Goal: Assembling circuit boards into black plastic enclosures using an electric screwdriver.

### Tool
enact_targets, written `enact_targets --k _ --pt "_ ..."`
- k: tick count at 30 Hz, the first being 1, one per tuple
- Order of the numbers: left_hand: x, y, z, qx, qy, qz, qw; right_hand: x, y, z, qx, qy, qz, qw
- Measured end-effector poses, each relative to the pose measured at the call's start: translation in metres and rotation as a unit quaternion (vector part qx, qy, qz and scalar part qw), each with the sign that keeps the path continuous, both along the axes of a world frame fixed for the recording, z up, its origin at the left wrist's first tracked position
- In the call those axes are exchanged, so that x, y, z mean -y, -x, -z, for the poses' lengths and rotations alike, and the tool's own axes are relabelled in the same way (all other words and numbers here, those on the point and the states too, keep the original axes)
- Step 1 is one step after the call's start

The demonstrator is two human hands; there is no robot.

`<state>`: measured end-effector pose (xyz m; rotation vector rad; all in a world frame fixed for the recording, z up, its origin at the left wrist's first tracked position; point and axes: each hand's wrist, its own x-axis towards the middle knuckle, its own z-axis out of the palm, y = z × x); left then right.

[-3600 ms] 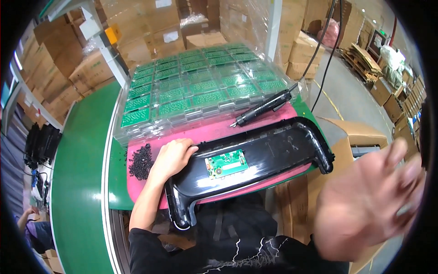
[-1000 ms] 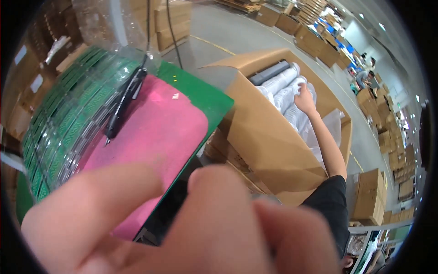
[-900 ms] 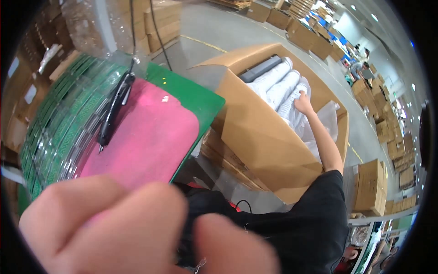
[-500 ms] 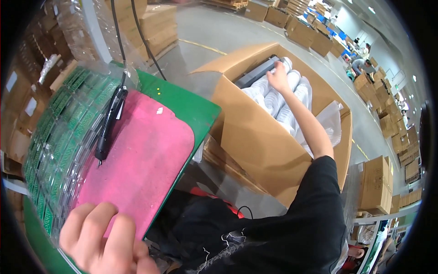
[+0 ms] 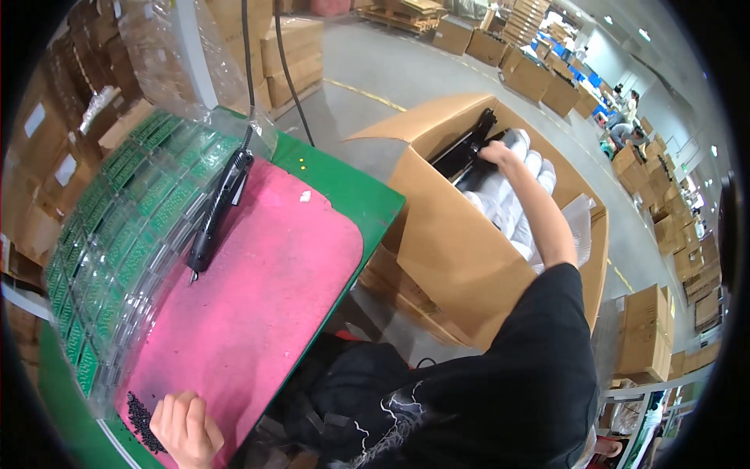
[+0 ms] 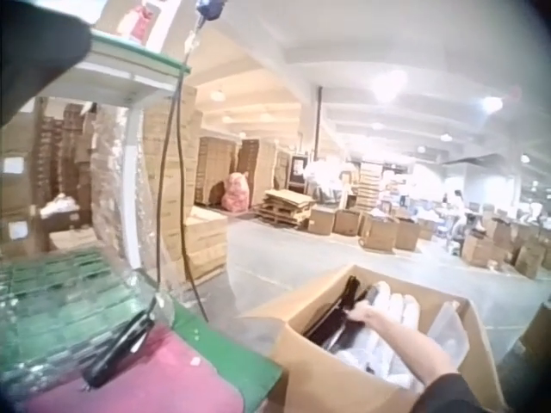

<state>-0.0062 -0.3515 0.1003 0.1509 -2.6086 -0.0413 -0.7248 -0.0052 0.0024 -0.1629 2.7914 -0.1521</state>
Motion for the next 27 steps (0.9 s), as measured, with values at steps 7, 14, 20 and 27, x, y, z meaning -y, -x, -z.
enact_targets --k 7,14,20,27 --pt "0.022 -0.023 0.029 -0.028 -0.083 0.01 0.996 -0.25 -0.109 -0.173 -0.036 0.542 0.22 0.81" --pt "0.022 -0.034 0.025 -0.061 -0.104 -0.03 0.992 -0.143 -0.267 -0.251 -0.334 0.604 0.036 0.723" --pt "0.02 -0.026 -0.001 -0.114 -0.088 0.022 0.989 -0.095 -0.24 -0.269 -0.287 0.508 -0.125 0.803" --pt "0.025 0.005 -0.032 -0.255 -0.267 -0.044 0.928 0.122 -0.29 -0.224 -0.158 0.109 -0.605 0.773"
